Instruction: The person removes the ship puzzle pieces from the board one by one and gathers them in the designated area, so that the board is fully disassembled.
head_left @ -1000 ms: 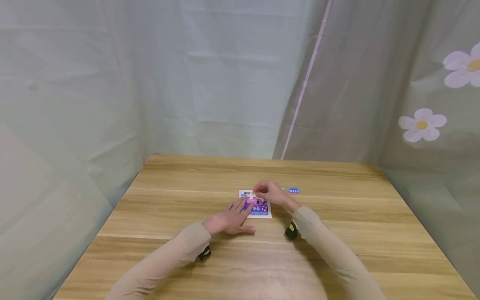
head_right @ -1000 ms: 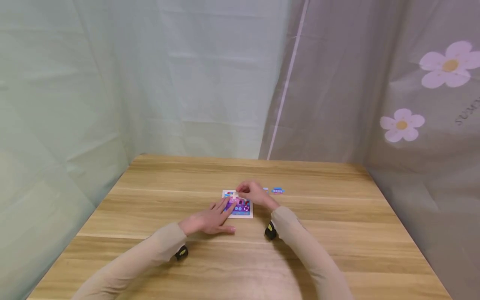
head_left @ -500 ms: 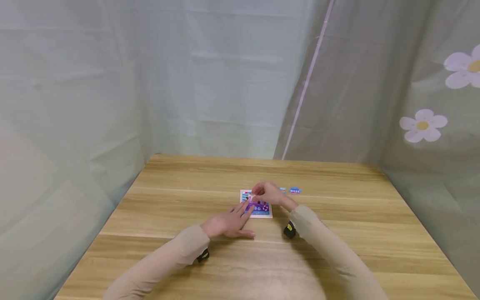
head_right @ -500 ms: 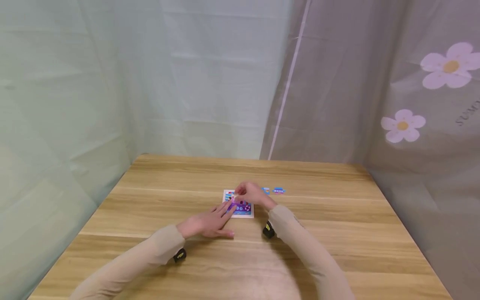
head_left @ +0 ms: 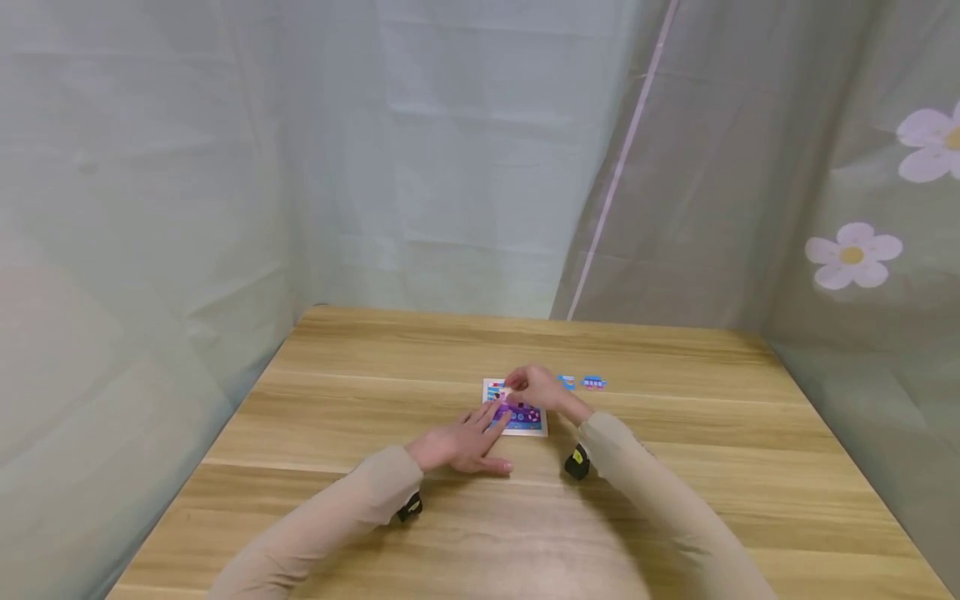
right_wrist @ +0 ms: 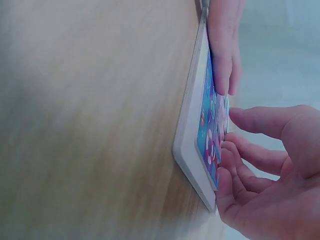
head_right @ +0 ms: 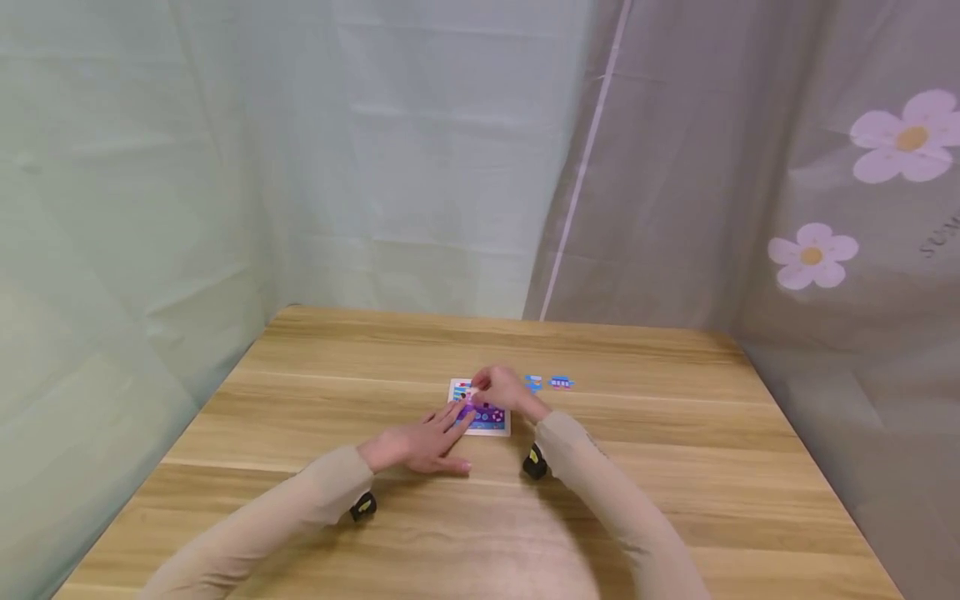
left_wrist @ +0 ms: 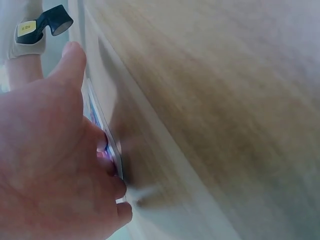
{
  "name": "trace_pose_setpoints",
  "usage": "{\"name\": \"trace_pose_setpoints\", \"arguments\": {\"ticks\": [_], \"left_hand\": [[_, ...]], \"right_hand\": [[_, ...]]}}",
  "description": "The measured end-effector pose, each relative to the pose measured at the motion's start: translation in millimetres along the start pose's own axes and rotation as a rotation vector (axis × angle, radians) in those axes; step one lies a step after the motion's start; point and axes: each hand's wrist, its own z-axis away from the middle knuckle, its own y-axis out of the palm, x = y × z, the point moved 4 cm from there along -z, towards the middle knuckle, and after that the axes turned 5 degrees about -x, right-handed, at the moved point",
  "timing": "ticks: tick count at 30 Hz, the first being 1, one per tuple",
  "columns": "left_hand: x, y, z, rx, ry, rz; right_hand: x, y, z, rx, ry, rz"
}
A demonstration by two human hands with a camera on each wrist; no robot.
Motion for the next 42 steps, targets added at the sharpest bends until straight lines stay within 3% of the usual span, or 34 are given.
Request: {"name": "trace_pose_setpoints", "arguments": {"ticks": [7, 20, 34, 42], "left_hand": [[1.8, 0.0, -0.9, 0.021, -0.004, -0.026], [2.0, 0.5, -0.9, 0.037, -0.005, -0.014], [-0.4, 0.4, 0.7, 0.039, -0.007, -0.007], [2.6, 0.9, 0.5, 0.039, -0.008, -0.010]], "right_hand": [[-0.6, 1.3, 2.5, 0.011, 0.012, -0.043], [-9.6, 3.1, 6.8, 0.053, 0.081, -0.244], [-9.5, 5.6, 6.0, 0.046, 0.135, -0.283], [-5.9, 4.4, 3.0, 0.020, 0.259, -0.339]]}}
